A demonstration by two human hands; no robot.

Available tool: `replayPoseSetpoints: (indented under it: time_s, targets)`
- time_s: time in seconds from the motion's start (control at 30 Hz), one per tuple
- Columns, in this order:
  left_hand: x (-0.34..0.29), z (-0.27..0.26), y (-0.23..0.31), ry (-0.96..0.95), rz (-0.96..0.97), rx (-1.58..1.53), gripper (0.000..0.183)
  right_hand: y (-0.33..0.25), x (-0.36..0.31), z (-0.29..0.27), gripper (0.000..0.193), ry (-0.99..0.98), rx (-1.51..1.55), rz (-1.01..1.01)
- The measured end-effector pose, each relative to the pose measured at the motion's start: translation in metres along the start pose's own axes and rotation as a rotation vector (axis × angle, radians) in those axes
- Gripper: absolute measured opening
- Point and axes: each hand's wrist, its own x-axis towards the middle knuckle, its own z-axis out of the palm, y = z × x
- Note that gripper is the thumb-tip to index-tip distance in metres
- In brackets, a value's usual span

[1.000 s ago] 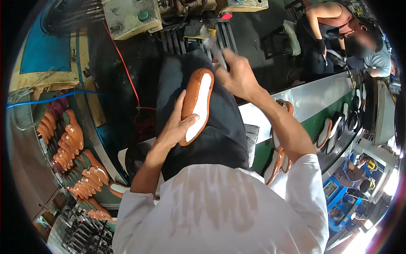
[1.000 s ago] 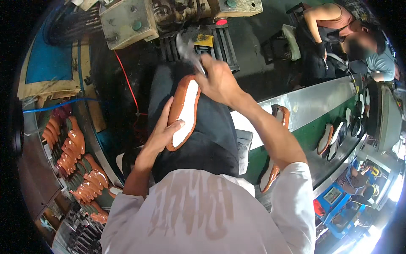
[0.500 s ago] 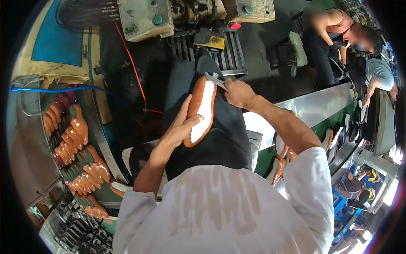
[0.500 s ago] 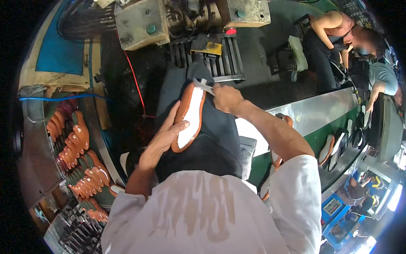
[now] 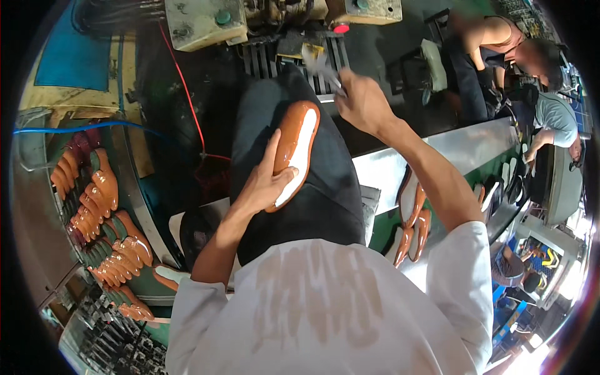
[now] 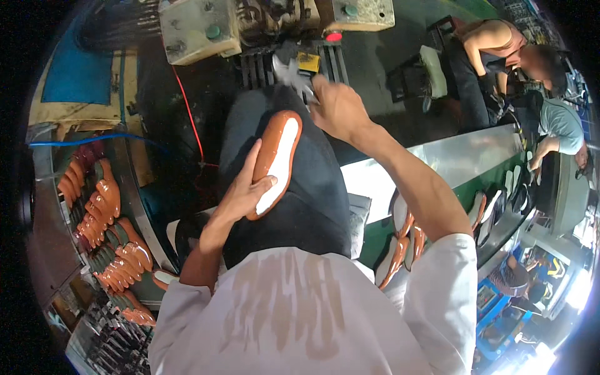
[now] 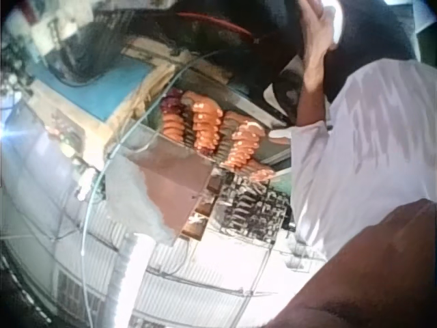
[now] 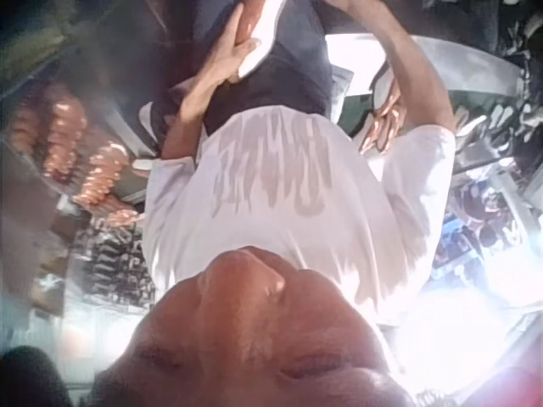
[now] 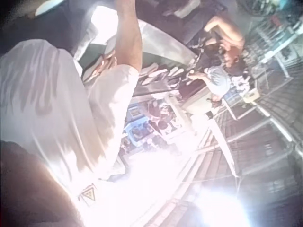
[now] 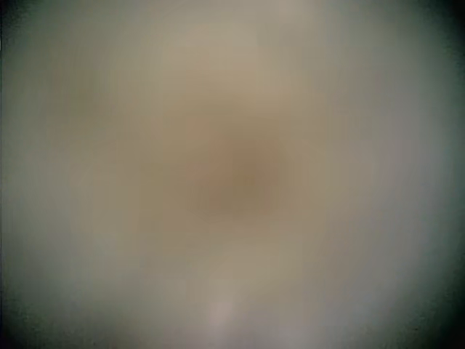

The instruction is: The person assembles shoes by pressing soles into a machine mold and attaching uppers. They use pliers to adjust a small component and apply glue to the sole before placing the upper on top.

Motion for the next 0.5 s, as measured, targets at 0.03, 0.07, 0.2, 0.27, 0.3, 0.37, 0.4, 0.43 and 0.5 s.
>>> replayPoseSetpoints:
  time_s: [0.03,0.07,0.2,0.27,0.3,0.37,0.4,0.43,0.5]
  targets:
    - [0.002,0.002,0.002,-0.021,-0.018,-0.016,0.096,-0.002,-0.005,0.007,0.021,0.007,0.025,0.024]
    - [0.002,0.002,0.007,-0.029,-0.038,-0.024,0.095,-0.005,-0.012,0.018,0.022,0.016,0.058,0.036]
    - [-0.001,-0.001,0.003,-0.003,0.018,0.14,0.093,0.007,-0.031,0.03,0.03,-0.41,-0.264,0.2]
    - [0.0,0.0,0.023,-0.06,-0.115,0.134,0.094,0.008,-0.02,0.011,0.026,-0.289,-0.2,0.12]
    - [-0.001,0.002,0.019,-0.064,-0.106,0.114,0.095,0.007,-0.014,0.006,0.025,-0.157,-0.091,0.061]
    - [0.002,0.002,0.015,-0.063,-0.064,0.08,0.097,0.0,-0.016,0.012,0.027,-0.056,0.004,0.03]
    - [0.002,0.005,0.011,-0.054,-0.021,0.096,0.097,0.008,-0.027,0.032,0.027,-0.088,-0.057,-0.005]
    - [0.004,0.004,0.01,-0.053,-0.013,0.108,0.097,0.015,-0.034,0.049,0.027,-0.11,-0.118,-0.048]
    - [0.004,0.0,0.006,-0.043,0.005,0.132,0.096,0.018,-0.045,0.052,0.032,-0.453,-0.145,0.339]
